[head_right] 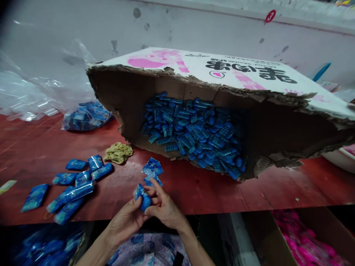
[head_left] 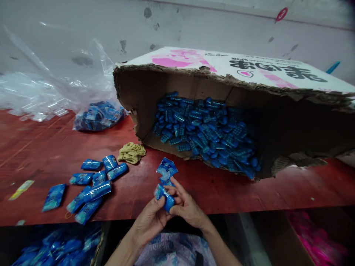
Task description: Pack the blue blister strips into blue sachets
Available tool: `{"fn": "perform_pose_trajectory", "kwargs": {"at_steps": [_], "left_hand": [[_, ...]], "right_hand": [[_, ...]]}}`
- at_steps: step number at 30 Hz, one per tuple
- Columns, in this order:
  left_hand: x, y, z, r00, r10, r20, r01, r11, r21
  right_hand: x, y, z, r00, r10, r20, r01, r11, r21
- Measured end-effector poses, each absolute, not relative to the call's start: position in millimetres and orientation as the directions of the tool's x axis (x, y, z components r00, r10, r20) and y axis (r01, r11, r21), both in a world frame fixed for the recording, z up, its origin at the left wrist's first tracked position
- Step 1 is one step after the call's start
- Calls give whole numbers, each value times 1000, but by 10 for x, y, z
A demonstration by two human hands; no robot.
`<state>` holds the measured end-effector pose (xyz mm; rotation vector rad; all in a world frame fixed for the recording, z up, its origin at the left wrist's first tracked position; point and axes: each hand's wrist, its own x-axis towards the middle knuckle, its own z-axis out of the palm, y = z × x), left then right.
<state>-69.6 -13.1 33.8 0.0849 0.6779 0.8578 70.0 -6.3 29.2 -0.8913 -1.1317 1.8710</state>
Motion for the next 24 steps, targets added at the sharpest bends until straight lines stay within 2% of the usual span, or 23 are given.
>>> {"fn": "perform_pose_trajectory", "kwargs": {"at_steps": [3,6,9,11,12,15,17,21,22,24], "left_hand": [[-834,-50,363,367,766,-528,-688,605,400],[-1141,100,382,78,807,-585,-789,409,459],[-1485,225,387,-192,832,-521,-842,134,523],[-1599,239,368,-250,812,-528,-838,92,537],[-1599,221,350,-234,793,-563,-837,130,531],[-1396,115,266,-67,711,-700,-784,396,478],[-1179,58,209,-13,690,-724,-667,533,521],[-863,90,161,-174,785,-594,-467,466,752],[-826,121,162,-203,797,-569,-427,451,784],[-787,184,168,-159,815,-557,-361,478,801]], "right_hand": [[703,-30,271,-417,894,-163,-64,-208,-976],[716,81,246,-225,974,-34,295,35,-955],[695,201,188,-103,992,79,650,127,-749],[640,242,129,-64,993,100,806,111,-581],[602,248,95,-47,994,101,858,92,-506],[493,234,-2,-14,994,107,933,52,-357],[462,234,-42,-23,992,126,944,63,-325],[517,274,9,-111,978,177,911,171,-374],[537,278,49,-136,972,192,897,203,-393],[561,265,140,-173,960,220,868,254,-426]]}}
